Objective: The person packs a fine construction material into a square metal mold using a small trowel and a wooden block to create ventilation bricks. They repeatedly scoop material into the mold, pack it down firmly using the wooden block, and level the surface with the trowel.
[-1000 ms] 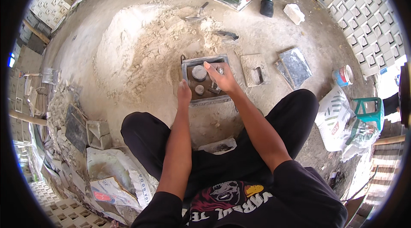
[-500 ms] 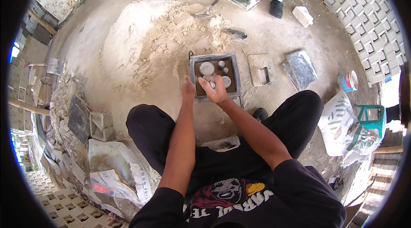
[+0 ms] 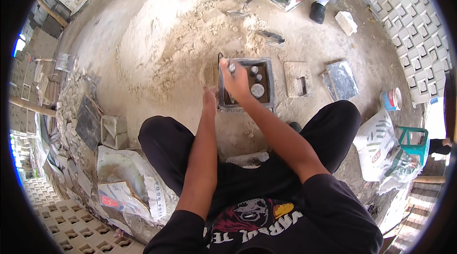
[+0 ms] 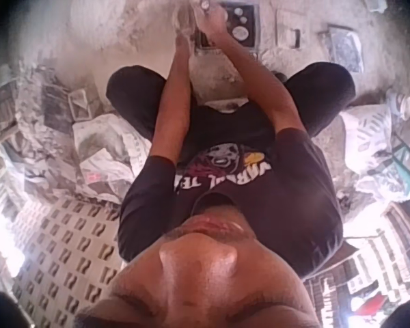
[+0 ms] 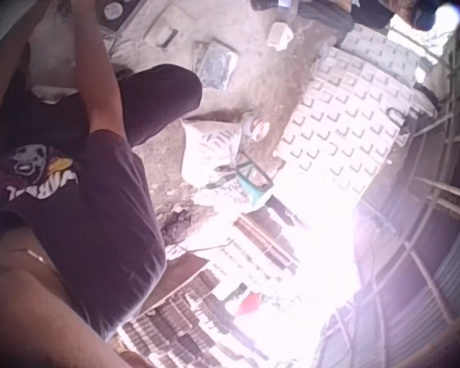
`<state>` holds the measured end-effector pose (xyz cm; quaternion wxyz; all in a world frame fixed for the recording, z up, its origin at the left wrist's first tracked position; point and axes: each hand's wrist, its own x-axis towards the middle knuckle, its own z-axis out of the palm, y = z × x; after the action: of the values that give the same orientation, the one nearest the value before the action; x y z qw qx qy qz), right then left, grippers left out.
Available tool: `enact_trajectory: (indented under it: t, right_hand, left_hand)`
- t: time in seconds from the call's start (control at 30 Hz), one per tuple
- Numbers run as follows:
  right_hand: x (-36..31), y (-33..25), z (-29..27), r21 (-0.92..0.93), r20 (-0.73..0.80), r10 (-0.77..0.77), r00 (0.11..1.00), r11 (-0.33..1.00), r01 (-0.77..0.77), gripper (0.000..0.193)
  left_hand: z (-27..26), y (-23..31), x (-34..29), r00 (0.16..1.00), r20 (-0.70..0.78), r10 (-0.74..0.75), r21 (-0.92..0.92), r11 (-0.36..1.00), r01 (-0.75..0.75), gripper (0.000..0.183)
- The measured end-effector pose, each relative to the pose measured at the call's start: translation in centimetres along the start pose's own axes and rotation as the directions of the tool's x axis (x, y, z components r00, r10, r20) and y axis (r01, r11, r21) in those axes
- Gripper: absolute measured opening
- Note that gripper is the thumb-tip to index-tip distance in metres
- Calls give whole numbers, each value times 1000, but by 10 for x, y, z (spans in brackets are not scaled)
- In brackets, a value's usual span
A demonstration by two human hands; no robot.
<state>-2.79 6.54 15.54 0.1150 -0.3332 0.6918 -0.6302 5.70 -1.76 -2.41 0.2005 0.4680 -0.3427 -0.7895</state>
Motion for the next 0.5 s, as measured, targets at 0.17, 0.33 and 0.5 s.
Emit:
enact_trajectory:
  t: [0.17, 0.33, 0.5]
  right_hand:
    - [17, 1, -2, -69, -81, -37, 996, 997, 31, 46]
    - [41, -11, 6, -55, -33, 24, 999, 998, -25, 49]
    - [47, 0, 9, -85, 71, 51, 996, 995, -45, 49]
  left_hand:
    - [13, 12, -11, 999, -48, -27, 84, 996, 31, 79]
    - [15, 19, -9, 992, 37, 120, 69, 990, -122, 82]
    - [18, 25, -7, 996, -3, 88, 31, 996, -88, 82]
